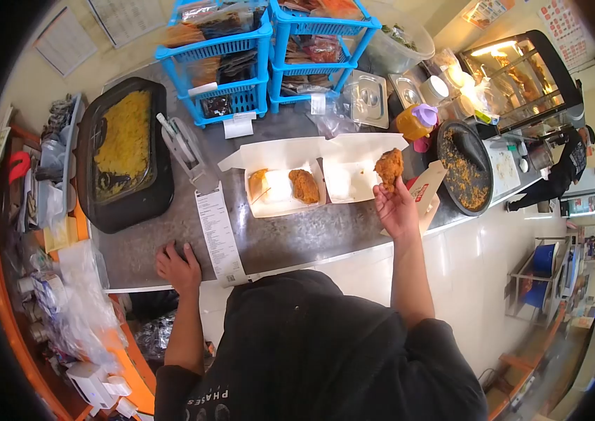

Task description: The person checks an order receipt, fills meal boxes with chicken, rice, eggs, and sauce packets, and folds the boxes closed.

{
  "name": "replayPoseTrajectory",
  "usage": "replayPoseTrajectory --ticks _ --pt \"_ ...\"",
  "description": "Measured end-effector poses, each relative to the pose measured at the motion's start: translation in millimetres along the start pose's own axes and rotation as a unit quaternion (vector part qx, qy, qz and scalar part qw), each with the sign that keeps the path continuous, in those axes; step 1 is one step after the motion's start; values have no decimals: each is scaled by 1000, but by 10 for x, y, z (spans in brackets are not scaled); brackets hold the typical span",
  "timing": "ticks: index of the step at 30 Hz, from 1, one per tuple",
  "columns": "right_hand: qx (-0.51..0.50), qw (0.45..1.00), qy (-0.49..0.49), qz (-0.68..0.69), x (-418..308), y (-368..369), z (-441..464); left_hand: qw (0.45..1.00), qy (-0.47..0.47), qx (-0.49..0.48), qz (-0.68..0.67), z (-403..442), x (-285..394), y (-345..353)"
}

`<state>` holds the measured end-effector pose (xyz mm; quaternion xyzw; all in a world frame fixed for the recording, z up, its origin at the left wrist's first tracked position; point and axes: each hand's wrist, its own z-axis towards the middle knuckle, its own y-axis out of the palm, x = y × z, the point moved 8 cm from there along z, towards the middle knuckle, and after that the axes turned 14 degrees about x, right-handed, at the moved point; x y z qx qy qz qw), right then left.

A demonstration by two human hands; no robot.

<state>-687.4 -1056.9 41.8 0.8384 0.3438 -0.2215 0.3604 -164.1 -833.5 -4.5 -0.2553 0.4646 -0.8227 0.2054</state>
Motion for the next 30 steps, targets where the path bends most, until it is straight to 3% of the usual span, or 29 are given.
replayPoseTrajectory --ticks 2,5,12,16,18,19,20,21,22,23,24,25,27,30 --pt "-97 991 13 86 -14 10 -25 1000 -4 4 0 -6 -13 3" --pt "-158 978 27 130 -29 -61 -44 1000 1 17 -5 -21 -32 -4" --pt "-297 943 55 141 -74 25 -323 1000 -15 -4 -7 6 -49 27" --pt "-273 956 45 96 -70 85 -347 1000 -12 -1 0 5 -67 39" --pt "-138 990 13 5 -62 -47 -172 1000 -8 5 0 12 -67 41" --pt "-139 990 17 6 -46 30 -152 1000 -2 13 -5 6 -55 25" --pt "-35 989 -20 -144 -42 -29 -53 1000 0 13 -2 -11 -49 7" --pt "70 953 -58 -288 -98 -105 17 1000 2 20 -1 -12 -27 -20" --pt "69 955 -60 -282 -77 -2 72 1000 5 29 -2 19 -8 -38" --pt "127 877 -133 -444 -127 66 134 999 10 36 -4 40 -3 -40" --pt "184 762 -199 -588 -200 132 148 1000 7 29 2 23 -21 -22" --pt "185 765 -204 -582 -162 153 202 1000 3 23 8 7 -24 -4" --pt "162 590 -351 -709 -181 371 237 1000 9 29 1 8 -5 -22" --pt "238 554 -425 -675 -326 396 -10 1000 6 27 -1 16 -22 -20"
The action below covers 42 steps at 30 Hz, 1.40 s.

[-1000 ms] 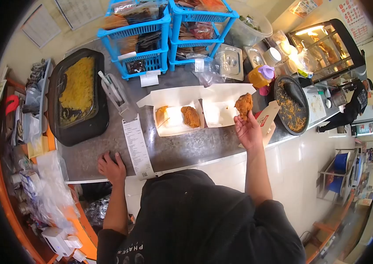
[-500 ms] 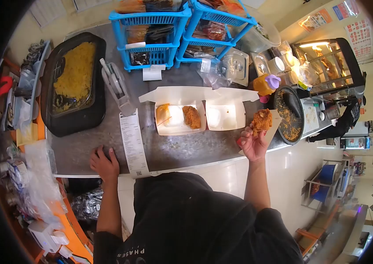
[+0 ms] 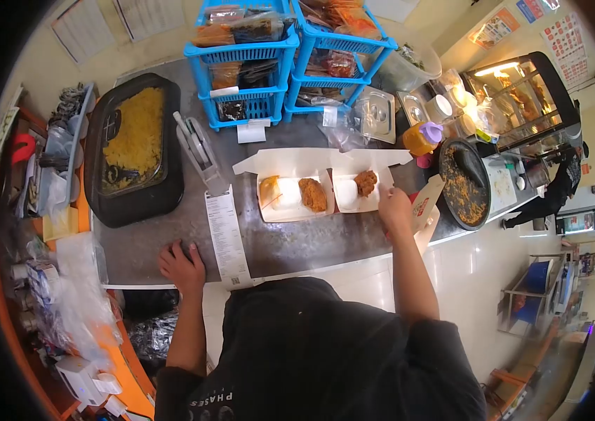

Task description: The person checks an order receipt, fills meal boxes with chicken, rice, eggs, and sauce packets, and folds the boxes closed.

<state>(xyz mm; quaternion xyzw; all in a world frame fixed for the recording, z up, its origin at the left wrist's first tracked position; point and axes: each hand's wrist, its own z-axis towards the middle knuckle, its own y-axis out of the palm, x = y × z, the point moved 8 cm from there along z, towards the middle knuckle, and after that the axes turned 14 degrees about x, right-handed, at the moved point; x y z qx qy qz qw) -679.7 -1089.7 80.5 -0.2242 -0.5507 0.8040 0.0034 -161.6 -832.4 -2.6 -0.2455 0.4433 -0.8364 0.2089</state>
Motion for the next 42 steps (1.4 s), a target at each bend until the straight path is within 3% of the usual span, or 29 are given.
replayPoseTrajectory --ticks 4,6,7,9,10,12,13,15,17,18,20,21,22,26,28,30,34,35,37,38,40,41,42 --pt "-45 991 -17 124 -74 -297 -327 1000 -17 -23 1 -12 -5 5" --pt "3 962 -214 172 -337 -391 -671 1000 -13 -17 6 -8 -19 19" --pt "-8 960 -218 176 -392 -399 -769 1000 -6 -11 3 -10 -11 23" --pt "-245 955 -135 98 -407 -175 -1062 1000 -10 -17 7 -18 -16 19" --pt "-259 951 -140 98 -492 -151 -1121 1000 -5 -14 -1 -2 -7 10" --pt "-421 883 -205 29 -689 80 -1392 1000 -10 -12 5 17 -32 15" --pt "-430 878 -209 27 -811 120 -1417 1000 -10 -9 -1 5 -27 33" --pt "-343 863 -353 117 -1341 -5 -1436 999 -25 -25 -5 14 -21 30" --pt "-273 870 -329 246 -1836 -258 -1257 999 -37 -31 -6 -2 -66 32" --pt "-253 876 -328 245 -1938 -236 -1146 1000 -23 -11 -13 -11 -66 35" --pt "-305 877 -277 250 -2112 -216 -867 1000 -17 7 -10 2 -68 36" --pt "-249 894 -304 214 -2358 -427 -756 1000 -23 8 -18 13 -67 26" --pt "-294 905 -223 212 -2349 -293 -612 999 -29 8 -26 13 -71 14" --pt "-241 882 -293 279 -2803 -273 -455 999 -40 -4 -29 34 -66 1" --pt "-276 861 -308 297 -2952 -209 -719 998 -50 -6 -43 34 -75 4" --pt "-317 801 -373 344 -2932 -93 -1189 998 -51 -9 -31 25 -95 24" --pt "-455 697 -499 243 -2392 237 -2166 998 -53 -28 -21 3 -111 53" --pt "-453 698 -497 243 -2367 188 -2204 998 -50 -28 -16 8 -104 63" --pt "-607 703 -361 84 -2085 381 -2359 998 -49 -26 -19 16 -92 57" --pt "-606 705 -359 86 -2005 374 -2317 998 -51 -26 -22 11 -93 50" --pt "-444 760 -323 347 -2018 172 -1827 998 -50 -38 -21 13 -99 57" --pt "-361 802 -295 374 -2055 5 -1482 997 -53 -50 -20 10 -105 73" --pt "-278 809 -295 425 -1803 147 -999 997 -50 -49 -23 12 -96 74"
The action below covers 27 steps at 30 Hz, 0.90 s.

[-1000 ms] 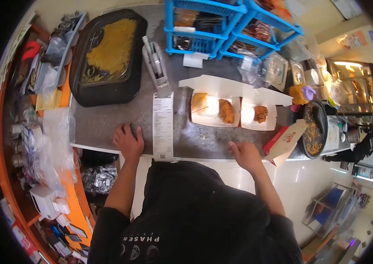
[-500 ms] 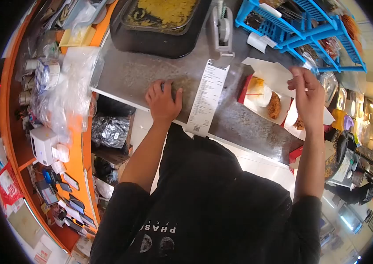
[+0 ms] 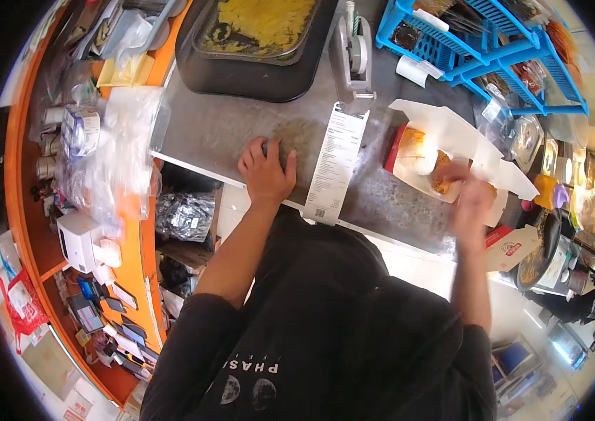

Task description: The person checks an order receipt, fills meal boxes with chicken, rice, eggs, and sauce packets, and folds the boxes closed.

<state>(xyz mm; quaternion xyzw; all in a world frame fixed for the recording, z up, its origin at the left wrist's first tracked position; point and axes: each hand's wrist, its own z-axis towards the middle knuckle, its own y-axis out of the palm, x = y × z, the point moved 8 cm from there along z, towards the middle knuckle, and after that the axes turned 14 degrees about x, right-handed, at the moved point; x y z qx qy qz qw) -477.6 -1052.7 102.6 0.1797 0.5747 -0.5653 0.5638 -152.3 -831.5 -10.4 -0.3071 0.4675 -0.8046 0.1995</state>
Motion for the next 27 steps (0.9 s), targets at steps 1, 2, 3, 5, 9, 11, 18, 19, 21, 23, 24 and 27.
replayPoseTrajectory --ticks 1,2,3,5,9,11,18,19,21,23,24,27 --pt "109 980 11 -169 -535 -317 445 1000 2 4 6 -3 0 2" --pt "195 970 0 -143 -569 -618 750 1000 3 8 12 -1 2 0" --pt "223 950 -27 -215 -614 -841 1052 1000 5 9 9 3 11 -3" --pt "92 929 -12 -357 -142 -1132 1625 1000 -2 6 2 10 2 -1" --pt "-261 840 54 -472 1420 -1105 2055 1000 -4 -3 24 -8 -22 45" --pt "-252 850 47 -460 1497 -911 2135 1000 -1 12 -1 -33 13 57" --pt "-155 813 18 -561 1459 -700 2411 1000 -4 15 18 11 26 -4" --pt "-120 798 -54 -588 1553 -690 2415 999 4 25 22 6 31 -16" --pt "-127 775 -89 -613 1617 -665 2371 999 3 24 27 4 32 -12" --pt "-131 750 -125 -636 1525 -641 2309 999 4 25 29 21 47 -18" --pt "-117 736 -163 -646 1395 -627 2256 999 0 19 29 27 47 -18" --pt "-101 710 -227 -658 1252 -614 2176 999 2 19 30 40 65 -23"
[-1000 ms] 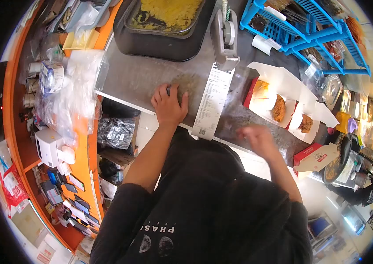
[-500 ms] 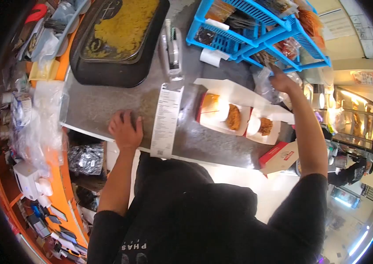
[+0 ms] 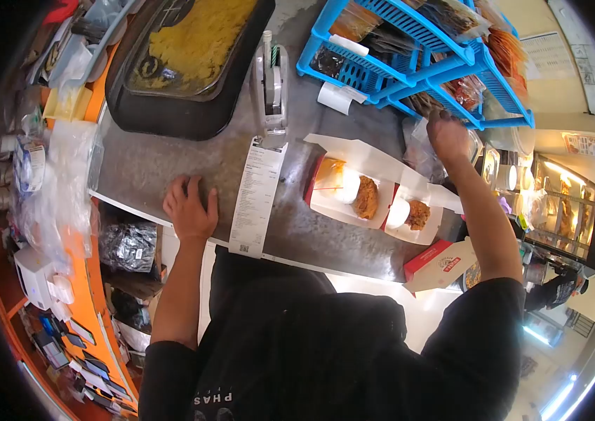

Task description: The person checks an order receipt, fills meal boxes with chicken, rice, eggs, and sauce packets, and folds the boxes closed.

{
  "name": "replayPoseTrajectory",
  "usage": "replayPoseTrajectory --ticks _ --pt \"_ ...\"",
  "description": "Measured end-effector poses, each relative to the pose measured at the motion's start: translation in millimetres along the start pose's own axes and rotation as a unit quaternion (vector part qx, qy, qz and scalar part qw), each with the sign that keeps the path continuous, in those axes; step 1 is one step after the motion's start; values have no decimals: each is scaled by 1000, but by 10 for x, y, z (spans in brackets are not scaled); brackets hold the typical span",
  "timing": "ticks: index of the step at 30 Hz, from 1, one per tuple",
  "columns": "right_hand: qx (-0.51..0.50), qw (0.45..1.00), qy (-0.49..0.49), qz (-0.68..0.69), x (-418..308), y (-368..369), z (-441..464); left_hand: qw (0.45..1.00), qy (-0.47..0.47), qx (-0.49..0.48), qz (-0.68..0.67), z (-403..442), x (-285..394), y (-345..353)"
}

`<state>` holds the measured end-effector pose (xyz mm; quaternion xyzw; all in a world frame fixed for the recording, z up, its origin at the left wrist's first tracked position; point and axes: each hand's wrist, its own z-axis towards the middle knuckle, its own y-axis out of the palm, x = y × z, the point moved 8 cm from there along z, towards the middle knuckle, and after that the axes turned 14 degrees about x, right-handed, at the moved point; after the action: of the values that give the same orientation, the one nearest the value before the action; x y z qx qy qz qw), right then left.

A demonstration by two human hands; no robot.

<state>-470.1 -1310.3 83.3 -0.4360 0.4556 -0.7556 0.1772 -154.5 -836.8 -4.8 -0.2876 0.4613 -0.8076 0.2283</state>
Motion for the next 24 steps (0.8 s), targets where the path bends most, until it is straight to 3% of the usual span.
replayPoseTrajectory --ticks 2,4,9,11,12,16,18,22,24 --pt "16 1000 -21 -14 -26 -122 19 1000 6 7 0 8 23 -11" --pt "112 990 -74 30 -172 -362 49 1000 -4 -11 1 5 6 10" --pt "91 990 -104 10 -336 -251 176 1000 6 -8 2 -11 12 29" --pt "-129 984 -120 -13 -338 103 171 1000 9 -10 7 -15 18 30" --pt "-39 993 -107 -18 -304 118 195 1000 6 -10 6 -15 12 33" --pt "-45 996 -77 3 -277 -45 79 1000 8 -1 2 -20 3 18" --pt "118 992 -43 30 -145 -422 -10 1000 7 3 4 -20 9 16" --pt "120 984 62 113 179 -665 -189 1000 6 2 5 -20 0 23" --pt "257 910 165 281 459 -839 -343 1000 14 8 6 -16 20 1"
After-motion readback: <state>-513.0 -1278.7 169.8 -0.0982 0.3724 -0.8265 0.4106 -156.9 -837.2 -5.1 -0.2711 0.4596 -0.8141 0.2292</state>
